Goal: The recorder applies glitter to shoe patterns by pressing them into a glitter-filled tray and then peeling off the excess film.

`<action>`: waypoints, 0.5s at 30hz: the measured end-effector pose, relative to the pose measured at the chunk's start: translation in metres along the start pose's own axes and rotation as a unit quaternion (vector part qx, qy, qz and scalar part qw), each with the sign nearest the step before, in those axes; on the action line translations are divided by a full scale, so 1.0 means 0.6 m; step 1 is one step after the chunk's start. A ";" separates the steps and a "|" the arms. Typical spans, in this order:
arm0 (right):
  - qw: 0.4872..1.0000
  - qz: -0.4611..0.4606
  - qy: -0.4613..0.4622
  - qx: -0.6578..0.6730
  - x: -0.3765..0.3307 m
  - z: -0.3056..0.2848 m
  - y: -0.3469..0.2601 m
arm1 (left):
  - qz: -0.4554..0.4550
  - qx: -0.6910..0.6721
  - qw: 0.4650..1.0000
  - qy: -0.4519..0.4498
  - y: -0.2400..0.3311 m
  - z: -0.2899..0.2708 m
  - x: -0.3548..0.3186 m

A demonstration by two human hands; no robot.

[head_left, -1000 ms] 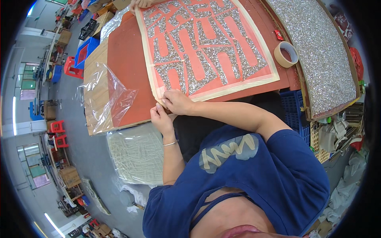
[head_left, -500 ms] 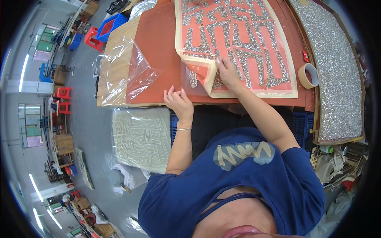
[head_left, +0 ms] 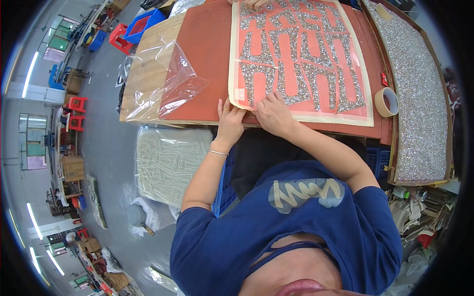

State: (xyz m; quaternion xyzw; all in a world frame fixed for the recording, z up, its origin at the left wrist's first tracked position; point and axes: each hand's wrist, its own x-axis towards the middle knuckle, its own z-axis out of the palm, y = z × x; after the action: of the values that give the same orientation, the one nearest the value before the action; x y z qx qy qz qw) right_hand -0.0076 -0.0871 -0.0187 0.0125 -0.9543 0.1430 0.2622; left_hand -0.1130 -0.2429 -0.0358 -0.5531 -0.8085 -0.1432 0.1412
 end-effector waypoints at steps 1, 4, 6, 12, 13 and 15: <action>0.999 -0.022 -0.022 -0.042 0.003 -0.002 0.004 | -0.004 -0.005 1.000 0.004 0.002 -0.002 0.001; 0.991 -0.061 -0.069 -0.095 0.011 -0.006 0.007 | -0.034 -0.075 0.996 0.014 0.005 -0.005 0.004; 0.987 -0.079 -0.093 -0.107 0.016 -0.012 0.016 | -0.042 -0.106 0.993 0.019 0.002 0.000 0.002; 0.961 -0.070 -0.221 -0.153 0.091 -0.082 0.083 | -0.073 -0.104 0.992 0.023 0.001 -0.003 0.003; 0.950 -0.044 -0.255 -0.172 0.108 -0.102 0.108 | -0.073 -0.113 0.991 0.025 0.001 -0.004 0.004; 0.946 -0.023 -0.237 -0.221 0.126 -0.137 0.168 | -0.077 -0.129 0.988 0.031 -0.001 0.000 0.005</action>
State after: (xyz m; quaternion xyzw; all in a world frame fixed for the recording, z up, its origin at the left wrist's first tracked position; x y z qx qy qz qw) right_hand -0.0417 0.0365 0.0599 0.0098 -0.9960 -0.0844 0.0277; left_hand -0.1145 -0.2404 -0.0345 -0.4984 -0.8185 -0.2737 0.0825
